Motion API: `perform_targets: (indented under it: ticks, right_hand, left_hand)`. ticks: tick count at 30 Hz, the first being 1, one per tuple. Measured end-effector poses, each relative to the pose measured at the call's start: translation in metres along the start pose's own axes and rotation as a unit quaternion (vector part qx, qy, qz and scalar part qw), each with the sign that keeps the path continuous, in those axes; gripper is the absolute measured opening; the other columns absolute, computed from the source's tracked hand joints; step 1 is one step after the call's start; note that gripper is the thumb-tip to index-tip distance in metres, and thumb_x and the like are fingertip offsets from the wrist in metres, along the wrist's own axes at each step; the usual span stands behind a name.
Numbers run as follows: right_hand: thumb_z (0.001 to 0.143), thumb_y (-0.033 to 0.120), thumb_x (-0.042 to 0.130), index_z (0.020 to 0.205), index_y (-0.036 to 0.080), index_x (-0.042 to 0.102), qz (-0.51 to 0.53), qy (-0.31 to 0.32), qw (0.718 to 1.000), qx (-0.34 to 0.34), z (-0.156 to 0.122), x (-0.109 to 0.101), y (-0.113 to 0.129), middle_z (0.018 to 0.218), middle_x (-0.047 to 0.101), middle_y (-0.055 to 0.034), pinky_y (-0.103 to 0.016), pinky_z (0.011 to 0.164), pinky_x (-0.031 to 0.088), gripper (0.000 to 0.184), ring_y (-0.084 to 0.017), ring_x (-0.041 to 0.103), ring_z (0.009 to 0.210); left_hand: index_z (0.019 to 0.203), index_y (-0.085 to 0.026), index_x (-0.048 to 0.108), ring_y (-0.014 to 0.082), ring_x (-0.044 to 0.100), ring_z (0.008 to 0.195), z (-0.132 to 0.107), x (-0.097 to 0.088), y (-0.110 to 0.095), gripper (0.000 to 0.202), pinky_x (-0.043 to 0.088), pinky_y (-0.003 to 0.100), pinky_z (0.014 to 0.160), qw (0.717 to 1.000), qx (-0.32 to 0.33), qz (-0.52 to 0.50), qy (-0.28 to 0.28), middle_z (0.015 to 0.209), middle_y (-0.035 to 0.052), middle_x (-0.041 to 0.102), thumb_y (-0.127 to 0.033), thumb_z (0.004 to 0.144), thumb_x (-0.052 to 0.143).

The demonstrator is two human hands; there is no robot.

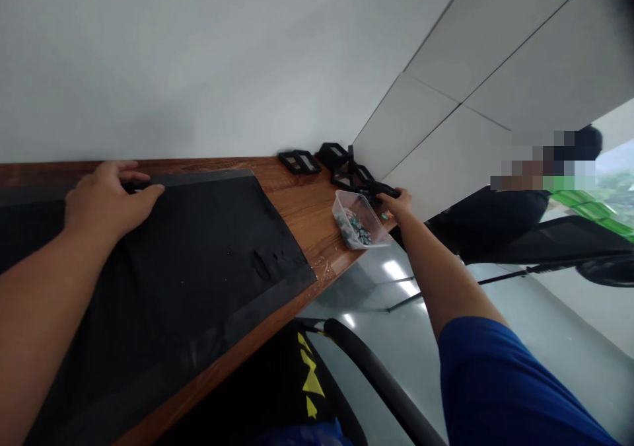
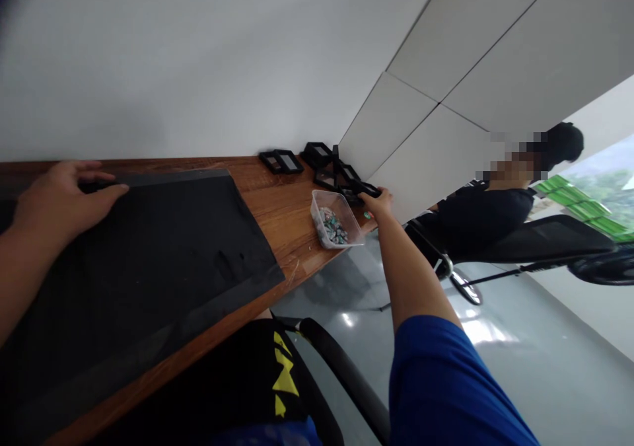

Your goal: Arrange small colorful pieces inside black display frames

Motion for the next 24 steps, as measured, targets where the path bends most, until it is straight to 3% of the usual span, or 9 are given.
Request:
perform_targets:
  ticks: [4,9,14,20,24]
  right_hand:
    - [0.076,0.039,0.092,0.149,0.009,0.068,-0.003,0.004,1.000,0.024,-0.003,0.008,-0.004,0.150,0.070,-0.0218,-0.048,0.133,0.050,0.083,-0.037,0.067,0.147]
    - [0.079,0.040,0.090,0.153,0.017,0.068,0.009,-0.018,1.000,0.007,-0.006,0.007,0.002,0.153,0.069,-0.0151,-0.042,0.134,0.050,0.081,-0.034,0.065,0.149]
    - [0.081,0.038,0.089,0.156,0.009,0.067,-0.010,-0.002,1.000,-0.018,-0.015,0.010,0.011,0.164,0.063,-0.0231,-0.043,0.140,0.042,0.083,-0.037,0.061,0.157]
    - [0.078,0.042,0.094,0.157,0.019,0.070,-0.049,0.044,0.997,-0.030,-0.020,0.019,0.008,0.158,0.068,-0.0174,-0.054,0.138,0.043,0.085,-0.039,0.061,0.155]
    - [0.076,0.056,0.099,0.163,0.019,0.068,-0.076,0.052,0.995,-0.032,-0.011,0.024,0.003,0.167,0.060,-0.0234,-0.061,0.140,0.039,0.099,-0.047,0.054,0.162]
  left_hand:
    - [0.143,-0.028,0.071,0.0353,0.070,0.146,0.002,0.001,0.004,0.060,0.049,0.052,0.133,1.000,-0.007,-0.013,-0.005,0.154,0.0023,0.081,-0.056,0.090,0.062]
    - [0.148,-0.027,0.070,0.0407,0.067,0.154,0.003,0.001,0.008,0.064,0.050,0.059,0.133,1.000,-0.006,-0.027,-0.013,0.157,0.0072,0.079,-0.056,0.092,0.065]
    - [0.154,-0.020,0.069,0.0415,0.069,0.150,0.002,0.003,0.003,0.064,0.051,0.061,0.131,1.000,0.008,-0.018,-0.001,0.154,0.0104,0.081,-0.049,0.097,0.066]
    - [0.161,-0.011,0.068,0.0446,0.065,0.155,-0.003,0.000,-0.007,0.067,0.047,0.061,0.133,0.999,0.036,-0.011,0.003,0.156,0.0187,0.079,-0.047,0.106,0.052]
    - [0.164,-0.011,0.069,0.0460,0.062,0.159,-0.006,0.001,-0.009,0.072,0.047,0.059,0.133,0.999,0.034,0.010,0.021,0.163,0.0216,0.073,-0.049,0.111,0.038]
Point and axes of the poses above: each hand's wrist, its own z-axis towards the middle knuckle, its own x-axis out of the palm, y = z × x, the point moved 9 cm from there along z, towards the middle knuckle
